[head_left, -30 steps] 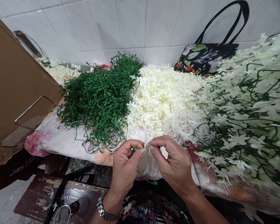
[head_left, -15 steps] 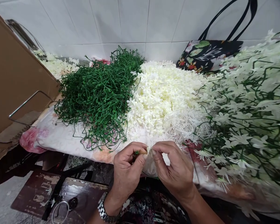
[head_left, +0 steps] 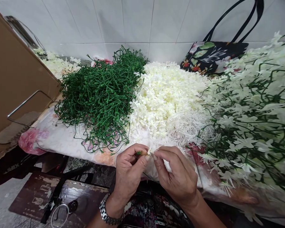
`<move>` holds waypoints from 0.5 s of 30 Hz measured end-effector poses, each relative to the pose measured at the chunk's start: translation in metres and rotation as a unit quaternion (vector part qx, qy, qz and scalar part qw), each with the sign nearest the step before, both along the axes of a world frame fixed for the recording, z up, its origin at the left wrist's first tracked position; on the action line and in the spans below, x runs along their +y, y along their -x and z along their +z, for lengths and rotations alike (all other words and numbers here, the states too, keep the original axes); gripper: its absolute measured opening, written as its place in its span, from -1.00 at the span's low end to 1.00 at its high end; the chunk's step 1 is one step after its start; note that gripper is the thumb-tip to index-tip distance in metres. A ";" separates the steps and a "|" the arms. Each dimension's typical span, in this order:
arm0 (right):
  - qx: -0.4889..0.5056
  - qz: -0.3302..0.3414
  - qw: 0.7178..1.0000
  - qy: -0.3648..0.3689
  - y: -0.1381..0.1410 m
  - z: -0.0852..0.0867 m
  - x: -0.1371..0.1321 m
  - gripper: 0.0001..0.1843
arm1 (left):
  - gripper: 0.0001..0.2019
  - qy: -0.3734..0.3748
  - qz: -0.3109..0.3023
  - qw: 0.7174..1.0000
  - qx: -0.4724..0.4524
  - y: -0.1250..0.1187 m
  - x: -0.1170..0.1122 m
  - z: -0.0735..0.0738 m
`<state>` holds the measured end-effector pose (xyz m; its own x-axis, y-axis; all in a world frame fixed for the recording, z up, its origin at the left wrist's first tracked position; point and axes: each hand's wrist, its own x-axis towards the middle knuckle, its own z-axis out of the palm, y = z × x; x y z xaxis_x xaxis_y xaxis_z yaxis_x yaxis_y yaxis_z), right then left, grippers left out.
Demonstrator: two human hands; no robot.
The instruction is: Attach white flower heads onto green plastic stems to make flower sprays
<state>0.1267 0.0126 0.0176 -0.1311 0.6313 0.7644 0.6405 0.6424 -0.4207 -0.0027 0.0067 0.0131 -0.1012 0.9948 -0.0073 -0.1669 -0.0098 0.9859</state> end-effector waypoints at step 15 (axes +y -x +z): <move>0.001 0.039 0.999 0.007 -0.001 0.001 -0.004 -0.84 | -0.79 0.129 0.001 0.974 -0.188 -0.005 0.008 0.011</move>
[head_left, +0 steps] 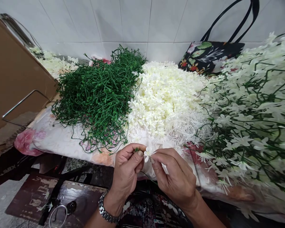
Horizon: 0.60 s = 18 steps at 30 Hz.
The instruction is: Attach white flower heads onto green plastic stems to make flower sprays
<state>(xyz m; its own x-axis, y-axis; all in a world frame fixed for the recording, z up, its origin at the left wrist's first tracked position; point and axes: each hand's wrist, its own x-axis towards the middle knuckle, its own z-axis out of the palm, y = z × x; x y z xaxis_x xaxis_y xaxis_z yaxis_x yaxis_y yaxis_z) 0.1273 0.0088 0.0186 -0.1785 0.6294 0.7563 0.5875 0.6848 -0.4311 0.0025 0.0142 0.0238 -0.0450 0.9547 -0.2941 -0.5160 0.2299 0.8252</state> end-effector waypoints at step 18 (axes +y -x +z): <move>0.053 0.067 0.990 0.110 -0.004 0.008 0.002 -0.84 | -0.91 -0.207 0.022 0.927 0.312 0.002 -0.009 -0.006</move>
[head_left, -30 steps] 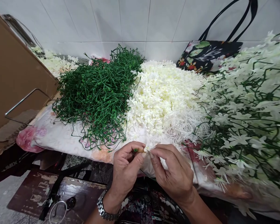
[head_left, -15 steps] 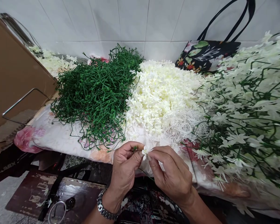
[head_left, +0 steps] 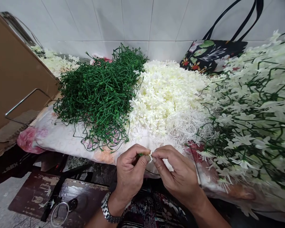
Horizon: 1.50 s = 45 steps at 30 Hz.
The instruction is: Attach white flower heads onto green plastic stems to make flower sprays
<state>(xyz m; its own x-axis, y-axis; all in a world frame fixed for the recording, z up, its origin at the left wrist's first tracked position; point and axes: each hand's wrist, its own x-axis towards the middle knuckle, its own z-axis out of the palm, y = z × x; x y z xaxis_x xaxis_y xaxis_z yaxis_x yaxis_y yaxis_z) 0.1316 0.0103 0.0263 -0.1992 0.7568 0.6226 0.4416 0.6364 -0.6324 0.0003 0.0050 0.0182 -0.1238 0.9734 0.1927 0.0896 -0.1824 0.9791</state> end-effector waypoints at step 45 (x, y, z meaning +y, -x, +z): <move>0.088 0.045 0.988 0.120 -0.005 -0.006 -0.005 -0.89 | -0.90 -0.057 0.015 0.996 0.060 0.002 -0.006 0.000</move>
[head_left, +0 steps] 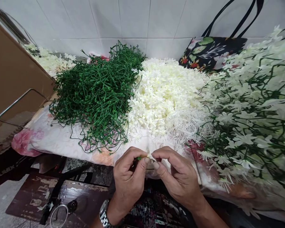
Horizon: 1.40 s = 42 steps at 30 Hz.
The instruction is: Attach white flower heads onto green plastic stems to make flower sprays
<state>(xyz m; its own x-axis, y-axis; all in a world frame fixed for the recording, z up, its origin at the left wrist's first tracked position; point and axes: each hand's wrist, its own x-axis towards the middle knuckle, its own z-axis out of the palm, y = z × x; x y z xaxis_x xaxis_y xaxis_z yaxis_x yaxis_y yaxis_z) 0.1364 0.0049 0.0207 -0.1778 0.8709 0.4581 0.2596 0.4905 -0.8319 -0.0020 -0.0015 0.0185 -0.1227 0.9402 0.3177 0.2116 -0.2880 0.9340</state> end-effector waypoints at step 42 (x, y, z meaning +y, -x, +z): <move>-0.058 -0.059 0.996 -0.038 -0.006 0.004 0.003 -0.87 | -0.82 0.183 -0.089 0.957 -0.209 -0.002 0.001 -0.004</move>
<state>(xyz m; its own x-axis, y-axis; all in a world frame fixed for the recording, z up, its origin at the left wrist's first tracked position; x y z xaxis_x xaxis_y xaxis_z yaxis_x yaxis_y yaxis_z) 0.1425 0.0083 0.0247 -0.1322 0.8523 0.5061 0.4113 0.5117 -0.7543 -0.0004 -0.0007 0.0141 0.0054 0.9969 -0.0782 -0.2245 0.0774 0.9714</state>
